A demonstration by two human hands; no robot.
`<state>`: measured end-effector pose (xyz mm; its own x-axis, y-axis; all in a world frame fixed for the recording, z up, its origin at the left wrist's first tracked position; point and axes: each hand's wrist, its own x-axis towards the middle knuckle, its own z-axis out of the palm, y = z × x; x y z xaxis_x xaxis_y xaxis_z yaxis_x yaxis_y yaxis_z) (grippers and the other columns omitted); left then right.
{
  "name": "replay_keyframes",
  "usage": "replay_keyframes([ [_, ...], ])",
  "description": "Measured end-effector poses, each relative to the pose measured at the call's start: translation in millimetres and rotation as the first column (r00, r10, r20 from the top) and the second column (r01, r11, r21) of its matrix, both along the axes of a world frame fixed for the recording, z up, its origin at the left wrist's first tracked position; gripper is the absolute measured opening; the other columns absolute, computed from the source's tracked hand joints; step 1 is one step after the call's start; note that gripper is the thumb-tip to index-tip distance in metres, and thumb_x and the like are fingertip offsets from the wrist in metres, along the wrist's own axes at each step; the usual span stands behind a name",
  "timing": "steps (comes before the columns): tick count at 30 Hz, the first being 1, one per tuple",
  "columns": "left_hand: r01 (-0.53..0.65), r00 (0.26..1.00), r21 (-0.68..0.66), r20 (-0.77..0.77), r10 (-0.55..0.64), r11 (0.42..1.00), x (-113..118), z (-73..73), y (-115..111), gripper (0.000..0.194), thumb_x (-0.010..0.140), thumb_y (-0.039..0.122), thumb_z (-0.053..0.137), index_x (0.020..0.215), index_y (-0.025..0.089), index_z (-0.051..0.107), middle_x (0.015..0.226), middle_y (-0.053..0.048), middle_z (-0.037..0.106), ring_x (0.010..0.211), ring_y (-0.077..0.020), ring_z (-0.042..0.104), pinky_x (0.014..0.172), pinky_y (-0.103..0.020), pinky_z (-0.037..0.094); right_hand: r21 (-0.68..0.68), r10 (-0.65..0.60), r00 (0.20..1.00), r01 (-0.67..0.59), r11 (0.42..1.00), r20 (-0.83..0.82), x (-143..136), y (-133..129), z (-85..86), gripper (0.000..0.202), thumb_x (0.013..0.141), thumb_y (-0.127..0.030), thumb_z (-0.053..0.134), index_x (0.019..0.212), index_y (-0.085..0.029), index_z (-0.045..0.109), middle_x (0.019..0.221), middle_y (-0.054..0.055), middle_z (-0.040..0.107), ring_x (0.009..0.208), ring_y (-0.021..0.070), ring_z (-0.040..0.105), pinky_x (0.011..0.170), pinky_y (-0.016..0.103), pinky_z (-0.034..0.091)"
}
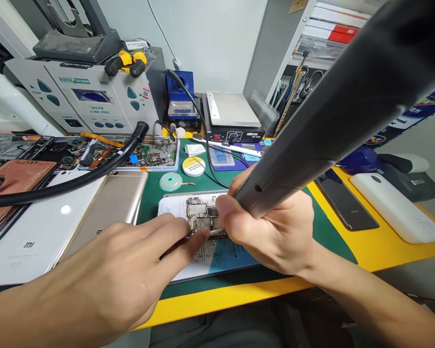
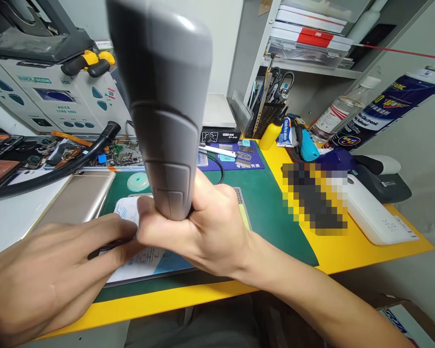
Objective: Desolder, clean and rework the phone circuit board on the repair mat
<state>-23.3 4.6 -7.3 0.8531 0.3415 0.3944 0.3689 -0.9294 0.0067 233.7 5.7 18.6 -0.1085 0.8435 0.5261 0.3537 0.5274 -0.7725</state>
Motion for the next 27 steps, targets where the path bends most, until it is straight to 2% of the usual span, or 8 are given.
replay_keyframes([
  [4, -0.009, 1.000, 0.007, -0.012, 0.009, 1.000, 2.2, 1.8, -0.7, 0.049, 0.102, 0.001, 0.045, 0.144, 0.016, 0.066, 0.106, -0.008, 0.065, 0.091, -0.0222, 0.062, 0.059, -0.037, 0.038, 0.030, 0.003, 1.000, -0.002, 1.000, -0.017, -1.0, 0.1, 0.7, 0.025, 0.088, -0.017, 0.077, 0.072, -0.026, 0.060, 0.066, -0.004, 0.061, 0.055, 0.0135, 0.053, 0.052, 0.032, 0.046],
  [8, 0.000, 1.000, 0.004, 0.018, 0.000, 1.000, 3.4, 1.9, -0.9, 0.050, 0.103, 0.002, 0.043, 0.145, 0.017, 0.065, 0.105, -0.007, 0.065, 0.092, -0.0222, 0.062, 0.060, -0.038, 0.037, 0.021, -0.015, 1.000, 0.015, 1.000, 0.002, -0.3, -0.7, 1.9, 0.021, 0.090, -0.021, 0.080, 0.075, -0.026, 0.066, 0.069, -0.003, 0.066, 0.058, 0.0144, 0.056, 0.053, 0.032, 0.048],
  [12, 0.000, 1.000, 0.007, 0.004, 0.000, 1.000, 2.7, 4.0, -1.0, 0.047, 0.104, 0.001, 0.044, 0.143, 0.015, 0.065, 0.108, -0.007, 0.066, 0.092, -0.0222, 0.060, 0.064, -0.038, 0.040, 0.038, 0.004, 1.000, -0.004, 0.999, -0.005, -0.5, -0.8, 1.6, 0.025, 0.089, -0.015, 0.076, 0.069, -0.025, 0.064, 0.065, -0.003, 0.064, 0.056, 0.0136, 0.054, 0.052, 0.031, 0.046],
  [15, 0.015, 1.000, 0.009, 0.005, -0.015, 1.000, 1.2, 6.0, -2.2, 0.047, 0.104, 0.001, 0.044, 0.144, 0.014, 0.065, 0.107, -0.007, 0.065, 0.092, -0.0224, 0.059, 0.062, -0.039, 0.038, 0.040, -0.007, 1.000, 0.008, 0.999, -0.024, -1.6, -0.4, 1.6, 0.023, 0.090, -0.017, 0.076, 0.071, -0.024, 0.064, 0.067, -0.003, 0.066, 0.055, 0.0128, 0.054, 0.051, 0.031, 0.046],
  [22, -0.034, 0.999, 0.045, -0.010, 0.035, 0.998, 0.5, 2.3, -2.1, 0.048, 0.100, 0.004, 0.045, 0.142, 0.017, 0.066, 0.105, -0.008, 0.064, 0.086, -0.0226, 0.060, 0.055, -0.037, 0.034, 0.110, -0.010, 1.000, 0.012, 0.994, -0.024, -2.5, 2.5, 2.4, 0.020, 0.087, -0.014, 0.074, 0.071, -0.023, 0.065, 0.064, -0.004, 0.066, 0.052, 0.0123, 0.058, 0.049, 0.029, 0.046],
  [27, -0.068, 0.998, 0.060, 0.005, 0.067, 0.996, 0.7, 2.9, -0.7, 0.051, 0.100, 0.003, 0.049, 0.143, 0.020, 0.068, 0.107, -0.009, 0.066, 0.091, -0.0243, 0.061, 0.052, -0.036, 0.030, 0.081, -0.009, 0.999, 0.013, 0.997, -0.043, -3.0, 1.5, 0.1, 0.020, 0.088, -0.016, 0.073, 0.071, -0.023, 0.066, 0.062, -0.003, 0.066, 0.049, 0.0126, 0.058, 0.046, 0.030, 0.046],
])
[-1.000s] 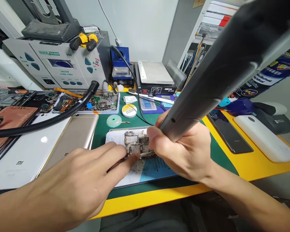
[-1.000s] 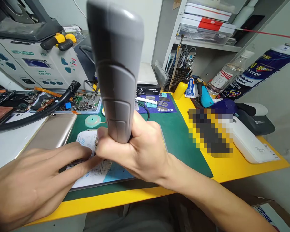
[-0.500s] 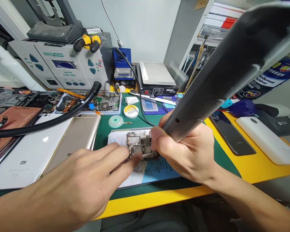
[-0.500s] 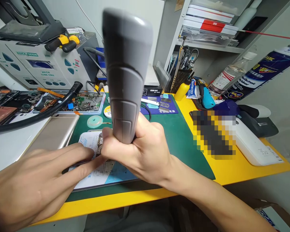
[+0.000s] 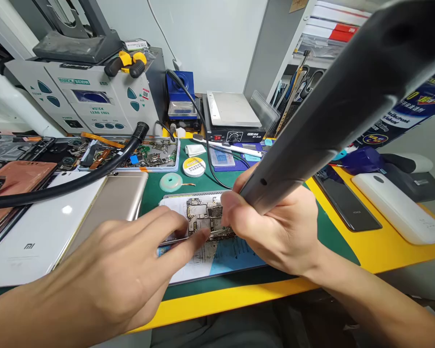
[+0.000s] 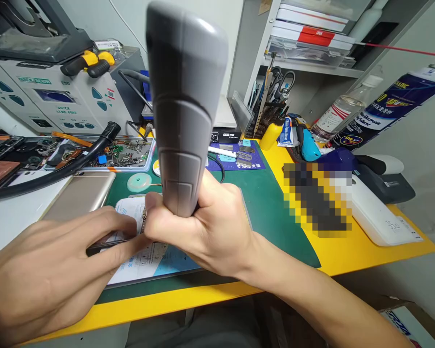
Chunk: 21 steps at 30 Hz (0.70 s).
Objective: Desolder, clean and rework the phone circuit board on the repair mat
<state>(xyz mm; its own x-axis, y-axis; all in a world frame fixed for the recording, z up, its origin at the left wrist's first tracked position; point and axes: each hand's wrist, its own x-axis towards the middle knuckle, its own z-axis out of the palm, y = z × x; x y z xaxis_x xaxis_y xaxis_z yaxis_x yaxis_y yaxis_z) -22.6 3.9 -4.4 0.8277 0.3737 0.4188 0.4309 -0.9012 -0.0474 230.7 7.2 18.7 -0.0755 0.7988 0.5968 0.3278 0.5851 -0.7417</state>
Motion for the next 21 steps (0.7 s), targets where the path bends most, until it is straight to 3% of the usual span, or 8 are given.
replay_keyframes([
  [10, -0.037, 0.999, -0.007, -0.009, 0.037, 0.999, 3.6, 8.5, -4.5, 0.040, 0.103, 0.007, 0.056, 0.138, 0.021, 0.068, 0.113, -0.008, 0.072, 0.103, -0.0284, 0.059, 0.060, -0.039, 0.041, 0.012, -0.036, 0.999, 0.036, 0.999, 0.013, -0.4, -1.2, 0.1, 0.020, 0.089, -0.020, 0.076, 0.075, -0.025, 0.062, 0.064, -0.004, 0.062, 0.053, 0.0134, 0.057, 0.051, 0.031, 0.049],
  [14, -0.041, 0.999, -0.019, -0.028, 0.040, 0.999, 3.1, 9.1, -6.2, 0.042, 0.099, 0.007, 0.056, 0.138, 0.021, 0.066, 0.114, -0.008, 0.072, 0.103, -0.0285, 0.059, 0.060, -0.039, 0.045, 0.018, -0.020, 1.000, 0.020, 1.000, 0.014, 1.4, -3.0, -2.3, 0.025, 0.088, -0.019, 0.075, 0.073, -0.024, 0.057, 0.064, -0.005, 0.055, 0.053, 0.0119, 0.052, 0.051, 0.030, 0.046],
  [21, -0.033, 0.998, -0.014, -0.047, 0.033, 0.999, 1.6, 7.7, -7.3, 0.049, 0.096, 0.006, 0.055, 0.143, 0.020, 0.064, 0.113, -0.008, 0.070, 0.100, -0.0284, 0.058, 0.062, -0.039, 0.046, 0.043, -0.026, 0.999, 0.025, 0.999, 0.023, 2.7, -3.2, -4.6, 0.019, 0.088, -0.016, 0.075, 0.078, -0.024, 0.061, 0.069, -0.005, 0.059, 0.058, 0.0125, 0.056, 0.056, 0.029, 0.050],
])
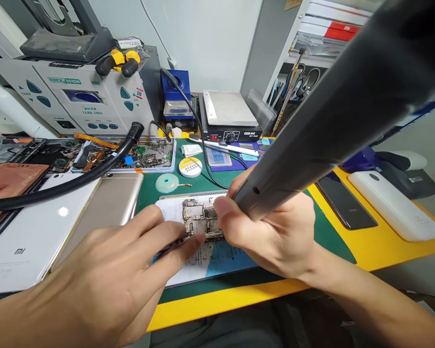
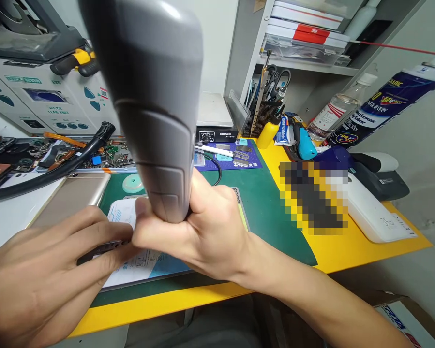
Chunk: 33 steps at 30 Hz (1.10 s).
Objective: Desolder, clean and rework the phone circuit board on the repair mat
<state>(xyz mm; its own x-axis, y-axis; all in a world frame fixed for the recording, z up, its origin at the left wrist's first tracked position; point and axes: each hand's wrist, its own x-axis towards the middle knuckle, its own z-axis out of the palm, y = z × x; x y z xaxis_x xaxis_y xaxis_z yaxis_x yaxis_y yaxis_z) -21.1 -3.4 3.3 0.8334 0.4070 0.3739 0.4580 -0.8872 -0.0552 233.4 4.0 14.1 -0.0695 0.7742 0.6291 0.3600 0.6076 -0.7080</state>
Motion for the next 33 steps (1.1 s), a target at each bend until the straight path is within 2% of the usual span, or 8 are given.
replay_keyframes([
  [4, 0.004, 1.000, 0.010, 0.011, -0.004, 1.000, -0.6, -2.1, -0.3, 0.047, 0.097, 0.005, 0.055, 0.141, 0.019, 0.066, 0.113, -0.009, 0.071, 0.104, -0.0290, 0.059, 0.060, -0.038, 0.041, 0.001, 0.030, 0.998, -0.030, 1.000, -0.060, -2.0, 2.8, 4.5, 0.024, 0.089, -0.018, 0.079, 0.077, -0.026, 0.060, 0.066, -0.006, 0.061, 0.053, 0.0121, 0.052, 0.048, 0.028, 0.047],
  [7, 0.029, 0.998, 0.010, 0.057, -0.030, 1.000, 0.0, -3.0, 0.6, 0.043, 0.100, 0.004, 0.054, 0.138, 0.018, 0.068, 0.112, -0.010, 0.070, 0.105, -0.0289, 0.059, 0.057, -0.037, 0.039, -0.040, 0.020, 1.000, -0.021, 0.999, -0.024, -1.9, 2.7, 7.1, 0.025, 0.089, -0.020, 0.078, 0.073, -0.026, 0.059, 0.064, -0.005, 0.060, 0.054, 0.0131, 0.054, 0.048, 0.029, 0.046],
  [11, 0.011, 1.000, 0.015, 0.029, -0.011, 1.000, 0.9, -0.7, 0.7, 0.043, 0.101, 0.004, 0.054, 0.140, 0.019, 0.066, 0.113, -0.010, 0.069, 0.103, -0.0278, 0.059, 0.057, -0.037, 0.043, -0.037, 0.036, 0.999, -0.035, 0.999, 0.003, -0.7, 1.2, 7.1, 0.024, 0.089, -0.016, 0.074, 0.071, -0.025, 0.061, 0.064, -0.004, 0.062, 0.052, 0.0122, 0.055, 0.048, 0.029, 0.046],
  [14, -0.006, 1.000, 0.004, 0.009, 0.006, 1.000, 1.1, 2.1, -0.1, 0.044, 0.103, 0.007, 0.053, 0.143, 0.020, 0.064, 0.114, -0.009, 0.070, 0.106, -0.0282, 0.062, 0.057, -0.036, 0.046, -0.030, 0.000, 1.000, -0.001, 1.000, -0.004, -1.0, 0.6, 6.2, 0.020, 0.088, -0.019, 0.076, 0.074, -0.025, 0.062, 0.065, -0.003, 0.063, 0.055, 0.0138, 0.058, 0.051, 0.030, 0.049],
  [18, -0.003, 1.000, 0.025, -0.004, 0.003, 1.000, 1.1, 3.8, -0.8, 0.045, 0.101, 0.006, 0.055, 0.143, 0.020, 0.066, 0.112, -0.008, 0.072, 0.097, -0.0254, 0.062, 0.057, -0.035, 0.049, -0.041, 0.034, 0.999, -0.034, 0.999, 0.004, -0.9, 1.4, 5.3, 0.022, 0.089, -0.017, 0.075, 0.074, -0.025, 0.061, 0.066, -0.004, 0.062, 0.054, 0.0128, 0.057, 0.050, 0.029, 0.048],
  [23, -0.016, 1.000, -0.021, 0.010, 0.017, 1.000, 0.1, 0.0, -1.4, 0.050, 0.101, 0.006, 0.050, 0.145, 0.022, 0.065, 0.111, -0.008, 0.071, 0.096, -0.0258, 0.065, 0.055, -0.037, 0.046, 0.015, -0.013, 1.000, 0.013, 1.000, 0.023, 0.4, 0.5, 3.8, 0.027, 0.088, -0.018, 0.080, 0.075, -0.026, 0.057, 0.071, -0.003, 0.060, 0.062, 0.0161, 0.061, 0.059, 0.032, 0.053],
  [28, 0.054, 0.997, -0.014, 0.049, -0.053, 0.998, -1.4, -5.8, 1.7, 0.057, 0.095, 0.004, 0.050, 0.148, 0.019, 0.066, 0.113, -0.011, 0.071, 0.094, -0.0253, 0.064, 0.053, -0.035, 0.041, 0.018, 0.017, 1.000, -0.018, 1.000, 0.023, 0.4, 1.4, 7.3, 0.031, 0.089, -0.015, 0.079, 0.075, -0.027, 0.055, 0.065, -0.004, 0.056, 0.058, 0.0151, 0.056, 0.054, 0.030, 0.051],
  [33, 0.043, 0.998, -0.013, 0.053, -0.042, 0.999, 0.0, -9.8, 3.8, 0.054, 0.098, 0.003, 0.050, 0.147, 0.018, 0.067, 0.111, -0.010, 0.068, 0.093, -0.0233, 0.062, 0.054, -0.035, 0.036, 0.028, 0.046, 0.999, -0.046, 0.999, 0.015, 0.4, 3.0, 7.0, 0.034, 0.088, -0.015, 0.083, 0.075, -0.028, 0.055, 0.065, -0.004, 0.058, 0.057, 0.0165, 0.056, 0.050, 0.031, 0.050],
])
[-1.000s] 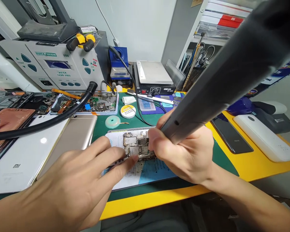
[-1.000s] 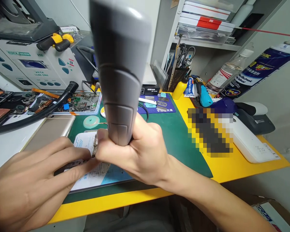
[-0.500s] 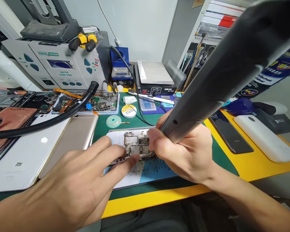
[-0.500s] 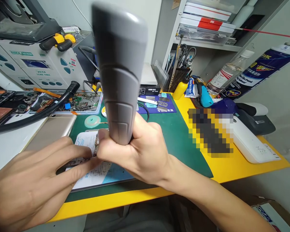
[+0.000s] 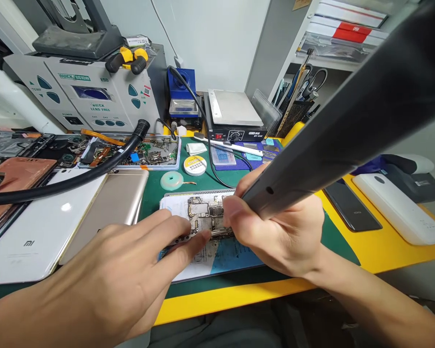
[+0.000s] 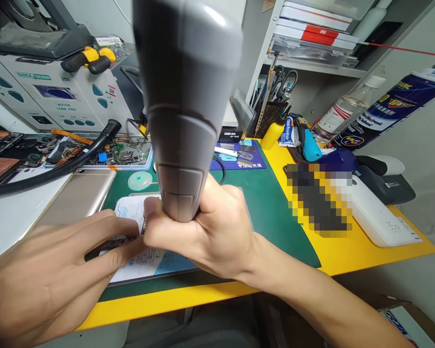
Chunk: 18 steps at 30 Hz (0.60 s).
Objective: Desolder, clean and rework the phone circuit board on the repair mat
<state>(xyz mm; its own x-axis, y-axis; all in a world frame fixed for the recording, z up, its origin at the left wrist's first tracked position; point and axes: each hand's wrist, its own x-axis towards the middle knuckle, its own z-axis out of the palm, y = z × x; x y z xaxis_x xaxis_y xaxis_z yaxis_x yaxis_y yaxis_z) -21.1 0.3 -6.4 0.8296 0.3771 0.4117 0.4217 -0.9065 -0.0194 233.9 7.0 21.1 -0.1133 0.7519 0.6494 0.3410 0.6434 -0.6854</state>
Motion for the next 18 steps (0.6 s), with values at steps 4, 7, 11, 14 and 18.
replay_keyframes([
  [4, 0.008, 1.000, 0.003, -0.005, -0.008, 1.000, -0.7, -0.7, -0.6, 0.054, 0.098, 0.004, 0.050, 0.147, 0.018, 0.068, 0.110, -0.010, 0.069, 0.091, -0.0240, 0.061, 0.055, -0.036, 0.038, 0.053, -0.005, 0.999, 0.007, 0.999, -0.033, -1.7, -0.4, -2.7, 0.037, 0.087, -0.010, 0.080, 0.072, -0.028, 0.051, 0.065, -0.004, 0.058, 0.058, 0.0156, 0.058, 0.050, 0.030, 0.048],
  [7, 0.009, 1.000, 0.010, -0.007, -0.009, 1.000, -2.9, -0.1, -1.5, 0.055, 0.097, 0.004, 0.050, 0.146, 0.019, 0.068, 0.109, -0.010, 0.070, 0.091, -0.0245, 0.062, 0.053, -0.036, 0.037, 0.049, -0.008, 0.999, 0.009, 0.999, -0.034, -2.9, -0.6, -2.6, 0.039, 0.085, -0.008, 0.079, 0.070, -0.027, 0.048, 0.063, -0.005, 0.055, 0.058, 0.0146, 0.058, 0.050, 0.029, 0.046],
  [11, 0.003, 1.000, 0.013, -0.010, -0.002, 1.000, -3.4, 0.5, -1.5, 0.057, 0.094, 0.003, 0.050, 0.146, 0.019, 0.067, 0.111, -0.010, 0.070, 0.092, -0.0255, 0.062, 0.051, -0.037, 0.036, 0.062, 0.000, 0.999, 0.003, 0.998, -0.047, -3.1, -0.3, -1.1, 0.039, 0.087, -0.008, 0.078, 0.066, -0.026, 0.051, 0.061, -0.006, 0.051, 0.058, 0.0139, 0.056, 0.052, 0.028, 0.046],
  [14, 0.008, 1.000, 0.003, -0.005, -0.008, 1.000, -1.5, 0.7, -0.6, 0.056, 0.095, 0.004, 0.051, 0.146, 0.018, 0.068, 0.109, -0.010, 0.069, 0.091, -0.0255, 0.062, 0.051, -0.036, 0.036, 0.037, 0.001, 0.999, 0.001, 0.999, -0.051, -2.7, -0.5, -0.3, 0.036, 0.087, -0.011, 0.079, 0.068, -0.026, 0.054, 0.062, -0.006, 0.053, 0.057, 0.0136, 0.055, 0.051, 0.028, 0.047],
  [18, 0.002, 1.000, 0.004, -0.005, -0.002, 1.000, 0.1, 1.0, 0.0, 0.056, 0.096, 0.005, 0.051, 0.148, 0.019, 0.067, 0.110, -0.010, 0.070, 0.092, -0.0248, 0.064, 0.050, -0.036, 0.036, 0.002, -0.026, 1.000, 0.026, 1.000, -0.016, -2.5, -1.3, 0.4, 0.027, 0.088, -0.015, 0.079, 0.074, -0.027, 0.058, 0.063, -0.005, 0.055, 0.057, 0.0151, 0.057, 0.051, 0.029, 0.049],
])
